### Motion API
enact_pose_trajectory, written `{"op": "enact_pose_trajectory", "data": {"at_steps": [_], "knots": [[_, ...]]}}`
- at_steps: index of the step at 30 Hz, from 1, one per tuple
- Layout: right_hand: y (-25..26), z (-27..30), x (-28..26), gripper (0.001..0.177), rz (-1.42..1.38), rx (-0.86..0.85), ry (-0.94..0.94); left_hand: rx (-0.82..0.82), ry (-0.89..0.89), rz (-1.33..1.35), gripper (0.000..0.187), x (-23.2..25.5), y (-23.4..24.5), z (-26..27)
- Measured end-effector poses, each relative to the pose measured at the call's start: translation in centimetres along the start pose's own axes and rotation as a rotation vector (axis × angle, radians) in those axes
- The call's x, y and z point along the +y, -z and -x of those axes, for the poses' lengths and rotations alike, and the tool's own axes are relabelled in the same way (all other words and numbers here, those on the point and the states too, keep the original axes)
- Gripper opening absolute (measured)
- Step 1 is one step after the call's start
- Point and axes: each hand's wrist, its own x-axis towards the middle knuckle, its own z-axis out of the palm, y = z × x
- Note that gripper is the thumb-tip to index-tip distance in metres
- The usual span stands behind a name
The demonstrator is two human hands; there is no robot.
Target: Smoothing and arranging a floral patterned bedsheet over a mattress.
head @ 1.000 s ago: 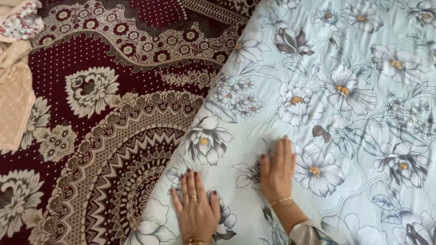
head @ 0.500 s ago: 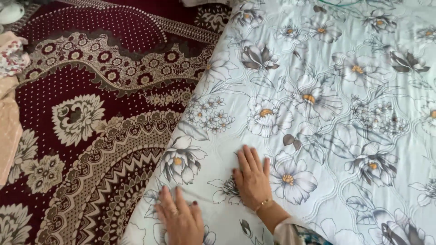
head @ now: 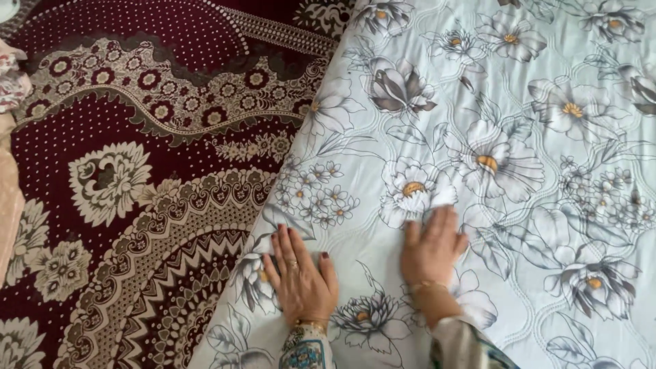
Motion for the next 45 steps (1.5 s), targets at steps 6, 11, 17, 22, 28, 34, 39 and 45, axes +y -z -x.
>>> {"op": "enact_pose_trajectory", "data": {"at_steps": [6, 11, 17, 22, 28, 34, 39, 45], "knots": [[2.8, -2.6, -13.7, 0.071, -0.292, 0.072, 0.669, -0.006, 0.010, 0.032, 0.074, -0.5, -0.7, 0.2], [1.7, -2.6, -6.9, 0.067, -0.453, 0.131, 0.400, -0.033, 0.011, 0.021, 0.078, -0.4, -0.7, -0.1], [1.3, -4.2, -10.6, 0.071, -0.288, 0.097, 0.200, -0.053, 0.028, 0.033, 0.078, -0.8, -0.6, 0.1], [5.6, -4.1, -16.5, 0.068, -0.092, -0.177, 0.823, -0.019, -0.019, 0.026, 0.075, -1.1, -1.2, 0.4], [1.3, -0.2, -5.6, 0.057, -0.531, 0.208, 0.464, -0.022, 0.000, -0.003, 0.073, -0.5, -0.7, -0.2], [1.0, 1.1, -11.5, 0.062, -0.361, 0.116, 0.465, -0.060, 0.011, -0.024, 0.075, -1.4, -1.5, 0.6], [3.4, -3.8, -11.3, 0.053, -0.456, 0.009, 1.001, -0.031, 0.013, 0.036, 0.074, -0.8, -0.9, 0.5], [-0.2, -2.1, 0.8, 0.060, -0.468, 0.362, 0.236, -0.047, 0.031, -0.010, 0.074, -0.7, -1.2, 0.0]]}}
